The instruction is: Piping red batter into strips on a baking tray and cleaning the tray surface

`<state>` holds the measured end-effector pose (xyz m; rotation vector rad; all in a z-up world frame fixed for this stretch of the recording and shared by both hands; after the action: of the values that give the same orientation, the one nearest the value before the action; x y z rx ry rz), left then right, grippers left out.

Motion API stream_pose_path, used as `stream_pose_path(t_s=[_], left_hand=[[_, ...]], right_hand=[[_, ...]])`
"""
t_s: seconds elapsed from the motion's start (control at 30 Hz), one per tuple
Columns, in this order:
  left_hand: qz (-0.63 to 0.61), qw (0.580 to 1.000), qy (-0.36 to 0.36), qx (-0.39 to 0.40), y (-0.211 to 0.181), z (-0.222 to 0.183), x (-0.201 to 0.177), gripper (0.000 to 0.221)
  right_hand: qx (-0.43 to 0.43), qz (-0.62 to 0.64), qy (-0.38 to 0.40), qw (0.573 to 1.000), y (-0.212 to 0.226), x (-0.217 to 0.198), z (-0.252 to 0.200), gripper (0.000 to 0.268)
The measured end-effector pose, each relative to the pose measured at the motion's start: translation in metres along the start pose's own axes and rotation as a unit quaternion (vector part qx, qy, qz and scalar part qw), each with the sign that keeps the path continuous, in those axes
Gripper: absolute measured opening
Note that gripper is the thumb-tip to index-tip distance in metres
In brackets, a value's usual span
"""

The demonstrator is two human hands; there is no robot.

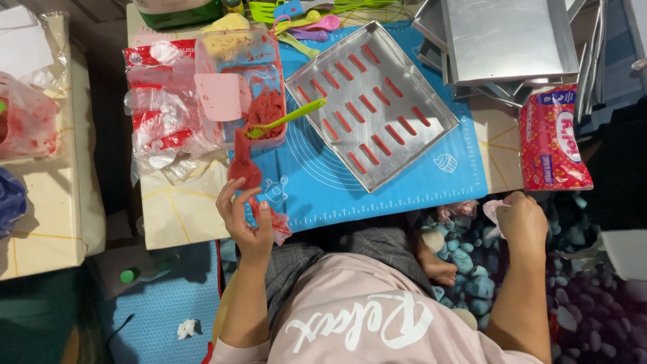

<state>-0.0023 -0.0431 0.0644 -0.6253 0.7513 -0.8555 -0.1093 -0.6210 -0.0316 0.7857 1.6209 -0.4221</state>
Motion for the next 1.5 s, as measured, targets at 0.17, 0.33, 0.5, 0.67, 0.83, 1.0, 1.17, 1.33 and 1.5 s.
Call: stream_pose_path(t_s=[0.17,0.33,0.5,0.67,0.83,1.0,1.17,1.33,1.5], left_hand=[[-0.141,0.986,0.086,-0.023,-0.032,-0.003,0.032,0.021],[-0.364,0.900,0.194,-0.140,-0.049,-0.030,0.081,0.029],[-0.383,0.814,0.378,-0.217,-0.057,-0.066,0.120,0.070],[-0.216,0.858,0.397,-0.245,-0.042,-0.081,0.130,0.048],[-0.146,0.890,0.376,-0.213,-0.024,-0.079,0.121,0.020],[-0.151,0.903,0.367,-0.167,0.002,-0.101,0.122,0.019],[-0.157,0.908,0.352,-0.164,-0.002,-0.101,0.113,0.027],[-0.180,0.901,0.358,-0.168,-0.025,-0.079,0.096,0.044],[-0.184,0.886,0.392,-0.167,-0.037,-0.065,0.085,0.012]], right_hand=[[-0.068,0.492,0.045,0.867,0.039,0.002,-0.024,0.007],[-0.083,0.705,0.166,0.684,0.115,0.030,-0.056,0.009],[-0.112,0.727,0.312,0.602,0.186,0.051,-0.103,0.013],[-0.079,0.724,0.301,0.615,0.210,0.061,-0.116,0.017],[-0.151,0.681,0.340,0.630,0.229,0.048,-0.132,0.089],[-0.237,0.678,0.345,0.604,0.249,0.034,-0.153,0.105],[-0.215,0.603,0.269,0.719,0.253,0.013,-0.168,0.017],[-0.230,0.574,0.257,0.742,0.246,0.018,-0.160,0.014],[-0.257,0.574,0.311,0.713,0.245,0.013,-0.161,0.011]])
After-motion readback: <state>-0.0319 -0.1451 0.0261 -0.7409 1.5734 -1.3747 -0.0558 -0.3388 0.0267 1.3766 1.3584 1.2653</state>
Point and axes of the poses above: each hand's wrist, its own z-axis towards the middle knuckle, its own x-axis out of the palm, y = z × x, the point moved 4 cm from there along z, towards the middle knuckle, and after that the axes turned 3 degrees about z, right-handed, at the moved point
